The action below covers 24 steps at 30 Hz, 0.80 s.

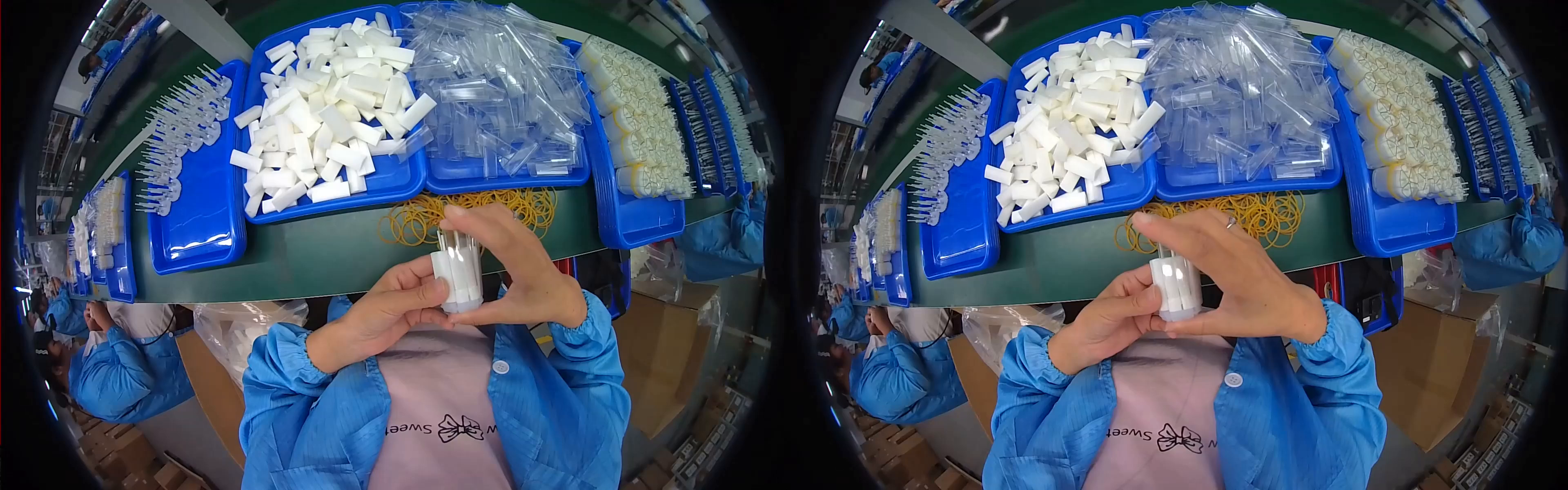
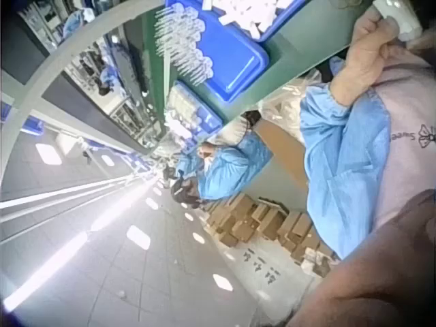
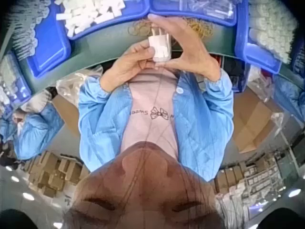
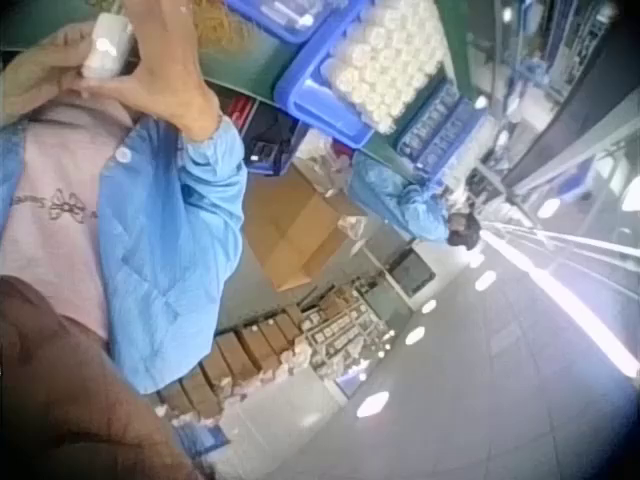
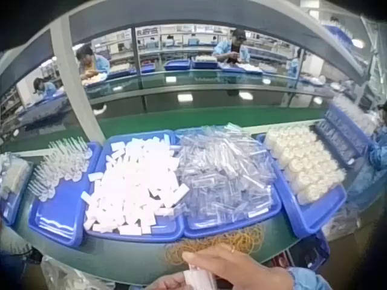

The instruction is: The person assembles multi-piece units by sliding white foam cylinders onto the prongs of plastic bases, fitting clear plastic sleeves over the cylinders, securing each assembled bundle with a rubber band, and placing the completed unit onto a tray.

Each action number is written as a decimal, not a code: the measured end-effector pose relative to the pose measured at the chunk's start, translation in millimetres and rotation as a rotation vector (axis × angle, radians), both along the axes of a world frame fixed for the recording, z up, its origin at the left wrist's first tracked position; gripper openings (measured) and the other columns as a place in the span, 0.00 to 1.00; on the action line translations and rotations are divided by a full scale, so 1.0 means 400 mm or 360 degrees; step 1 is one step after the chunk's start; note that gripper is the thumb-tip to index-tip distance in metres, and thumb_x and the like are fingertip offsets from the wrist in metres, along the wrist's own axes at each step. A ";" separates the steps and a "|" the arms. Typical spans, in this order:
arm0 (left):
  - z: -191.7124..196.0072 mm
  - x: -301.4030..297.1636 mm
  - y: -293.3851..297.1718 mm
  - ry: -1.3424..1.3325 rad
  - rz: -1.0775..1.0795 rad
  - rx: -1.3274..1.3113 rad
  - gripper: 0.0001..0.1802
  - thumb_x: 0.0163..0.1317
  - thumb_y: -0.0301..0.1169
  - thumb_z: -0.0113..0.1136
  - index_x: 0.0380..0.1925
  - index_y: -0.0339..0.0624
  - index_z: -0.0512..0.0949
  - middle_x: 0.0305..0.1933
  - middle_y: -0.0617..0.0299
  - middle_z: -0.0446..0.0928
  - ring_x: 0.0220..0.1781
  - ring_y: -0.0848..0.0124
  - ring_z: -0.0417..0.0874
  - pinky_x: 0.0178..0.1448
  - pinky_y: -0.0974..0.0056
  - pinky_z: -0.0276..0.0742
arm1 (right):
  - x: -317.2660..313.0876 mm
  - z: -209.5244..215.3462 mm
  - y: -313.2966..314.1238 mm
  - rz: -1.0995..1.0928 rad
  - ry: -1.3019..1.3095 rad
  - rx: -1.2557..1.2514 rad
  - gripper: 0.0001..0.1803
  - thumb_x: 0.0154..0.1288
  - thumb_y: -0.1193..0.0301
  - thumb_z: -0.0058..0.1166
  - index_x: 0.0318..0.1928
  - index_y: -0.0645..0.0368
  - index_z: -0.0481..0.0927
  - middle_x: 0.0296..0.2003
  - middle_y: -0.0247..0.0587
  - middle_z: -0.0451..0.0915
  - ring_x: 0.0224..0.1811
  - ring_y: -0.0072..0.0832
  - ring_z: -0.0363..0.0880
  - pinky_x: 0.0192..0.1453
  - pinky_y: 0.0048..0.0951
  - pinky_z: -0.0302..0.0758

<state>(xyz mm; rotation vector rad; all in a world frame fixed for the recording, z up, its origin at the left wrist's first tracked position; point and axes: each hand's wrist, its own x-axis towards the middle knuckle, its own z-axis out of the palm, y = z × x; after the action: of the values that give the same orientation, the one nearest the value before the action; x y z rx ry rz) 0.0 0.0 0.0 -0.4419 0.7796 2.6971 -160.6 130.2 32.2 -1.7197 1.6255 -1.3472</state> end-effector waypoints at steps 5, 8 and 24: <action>0.001 0.004 0.000 0.0017 0.0078 -0.0094 0.27 0.66 0.41 0.57 0.61 0.43 0.66 0.52 0.63 0.76 0.51 0.75 0.78 0.51 0.68 0.78 | 0.014 0.007 0.008 -0.0041 0.0339 -0.0084 0.41 0.43 0.65 0.68 0.63 0.48 0.70 0.49 0.38 0.72 0.49 0.40 0.70 0.57 0.43 0.65; 0.019 -0.006 -0.003 -0.0021 0.0183 -0.0132 0.28 0.65 0.40 0.59 0.62 0.44 0.64 0.52 0.63 0.75 0.52 0.75 0.78 0.53 0.67 0.77 | 0.011 -0.001 0.001 -0.0121 0.0518 -0.0141 0.37 0.41 0.65 0.73 0.56 0.50 0.74 0.49 0.40 0.75 0.50 0.38 0.73 0.55 0.45 0.69; 0.008 0.014 -0.034 0.0139 0.0758 -0.0630 0.30 0.65 0.29 0.57 0.65 0.36 0.61 0.62 0.56 0.70 0.63 0.71 0.69 0.67 0.64 0.62 | -0.107 0.023 -0.165 -0.0490 0.0727 -0.0048 0.24 0.48 0.73 0.63 0.50 0.55 0.77 0.51 0.42 0.73 0.53 0.41 0.71 0.58 0.39 0.67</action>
<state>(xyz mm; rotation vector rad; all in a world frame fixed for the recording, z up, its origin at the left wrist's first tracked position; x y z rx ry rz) 5.4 -13.6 3.3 -0.6765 1.3998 3.0021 -203.2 64.2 41.3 -1.9594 2.2050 -1.1627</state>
